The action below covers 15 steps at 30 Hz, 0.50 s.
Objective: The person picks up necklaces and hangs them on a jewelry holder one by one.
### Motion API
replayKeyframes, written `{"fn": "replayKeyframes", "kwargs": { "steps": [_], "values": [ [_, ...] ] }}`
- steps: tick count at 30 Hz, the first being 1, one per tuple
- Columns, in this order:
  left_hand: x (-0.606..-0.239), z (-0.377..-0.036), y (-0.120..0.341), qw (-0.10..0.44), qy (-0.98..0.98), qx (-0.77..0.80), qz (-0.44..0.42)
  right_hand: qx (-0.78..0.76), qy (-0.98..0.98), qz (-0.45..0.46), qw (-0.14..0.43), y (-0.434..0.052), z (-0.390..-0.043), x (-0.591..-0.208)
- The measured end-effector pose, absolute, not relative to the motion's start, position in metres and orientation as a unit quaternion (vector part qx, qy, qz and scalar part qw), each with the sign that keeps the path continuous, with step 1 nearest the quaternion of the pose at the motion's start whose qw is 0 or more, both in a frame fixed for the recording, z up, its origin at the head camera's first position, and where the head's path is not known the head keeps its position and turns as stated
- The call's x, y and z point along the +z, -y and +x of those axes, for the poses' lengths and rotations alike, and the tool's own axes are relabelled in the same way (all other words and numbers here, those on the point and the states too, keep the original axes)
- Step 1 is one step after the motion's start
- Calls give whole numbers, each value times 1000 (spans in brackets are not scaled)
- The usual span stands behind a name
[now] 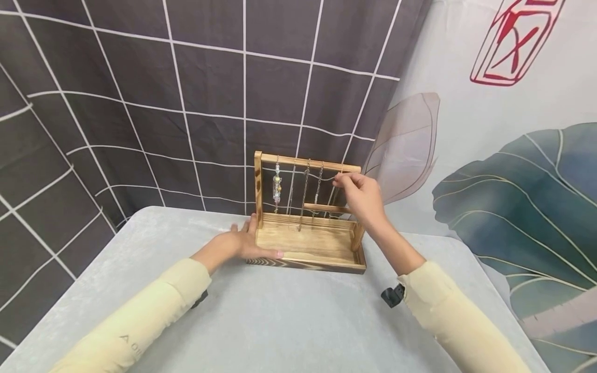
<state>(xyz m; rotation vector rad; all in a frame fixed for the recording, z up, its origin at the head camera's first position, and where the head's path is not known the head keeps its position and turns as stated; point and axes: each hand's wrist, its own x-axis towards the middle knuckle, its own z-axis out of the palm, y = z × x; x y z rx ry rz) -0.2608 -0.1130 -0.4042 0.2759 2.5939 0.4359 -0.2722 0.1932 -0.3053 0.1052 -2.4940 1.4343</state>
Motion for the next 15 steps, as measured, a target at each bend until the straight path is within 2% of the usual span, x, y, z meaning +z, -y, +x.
{"fn": "replayKeyframes", "kwargs": {
  "steps": [8,15],
  "values": [
    [-403,-260,113,217,-958,160,102,464,873,14,151,-203,-260,-318],
    [-401,-259,121,130,-969,164,130,452,874,11,180,-227,-239,-333]
  ]
}}
